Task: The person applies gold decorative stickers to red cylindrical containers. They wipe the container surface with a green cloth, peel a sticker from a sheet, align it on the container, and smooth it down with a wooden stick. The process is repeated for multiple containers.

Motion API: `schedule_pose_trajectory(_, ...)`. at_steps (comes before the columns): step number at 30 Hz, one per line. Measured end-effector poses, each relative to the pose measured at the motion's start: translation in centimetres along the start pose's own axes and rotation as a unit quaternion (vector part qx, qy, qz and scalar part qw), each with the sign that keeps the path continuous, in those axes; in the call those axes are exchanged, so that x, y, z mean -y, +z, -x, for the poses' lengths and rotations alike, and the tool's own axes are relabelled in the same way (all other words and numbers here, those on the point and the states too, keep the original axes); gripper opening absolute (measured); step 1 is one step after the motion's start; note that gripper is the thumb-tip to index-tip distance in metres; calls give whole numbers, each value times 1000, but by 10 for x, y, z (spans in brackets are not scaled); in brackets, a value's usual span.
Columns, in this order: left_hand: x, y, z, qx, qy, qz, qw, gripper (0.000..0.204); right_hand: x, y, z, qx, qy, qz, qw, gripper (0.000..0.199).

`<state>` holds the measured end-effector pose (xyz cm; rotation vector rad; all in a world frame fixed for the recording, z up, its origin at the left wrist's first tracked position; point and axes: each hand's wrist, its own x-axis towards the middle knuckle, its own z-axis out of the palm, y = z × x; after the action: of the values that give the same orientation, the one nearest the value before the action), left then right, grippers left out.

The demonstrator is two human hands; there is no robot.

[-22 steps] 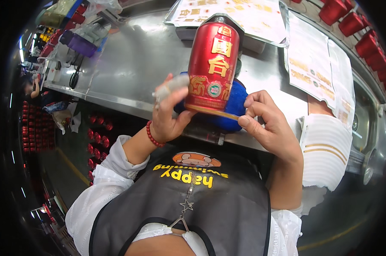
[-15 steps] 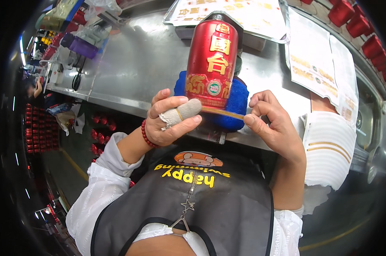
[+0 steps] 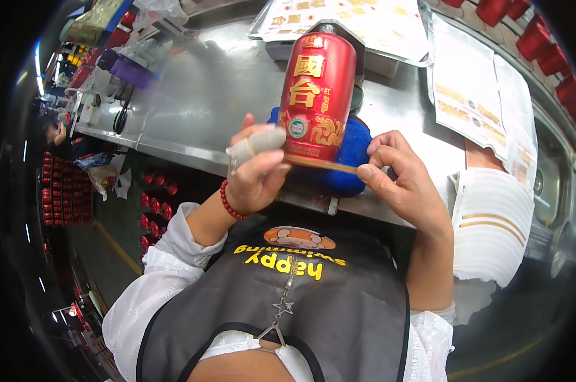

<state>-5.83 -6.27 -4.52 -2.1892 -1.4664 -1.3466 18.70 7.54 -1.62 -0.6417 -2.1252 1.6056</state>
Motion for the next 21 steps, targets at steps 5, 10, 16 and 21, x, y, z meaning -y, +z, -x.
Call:
schedule_pose_trajectory(5,-2,-15,1,46,117,-73,989,22,-3,-3,3,3,34,-25,999,26)
schedule_pose_trajectory(10,0,-18,-16,94,193,-107,971,15,-6,0,2,6,30,-30,999,25)
schedule_pose_trajectory(16,-5,1,-34,120,119,-96,981,21,-11,2,3,-13,-7,-11,1000,22)
schedule_pose_trajectory(21,-3,8,-13,-3,18,-3,1000,31,-6,8,-3,-22,-13,-2,1000,24)
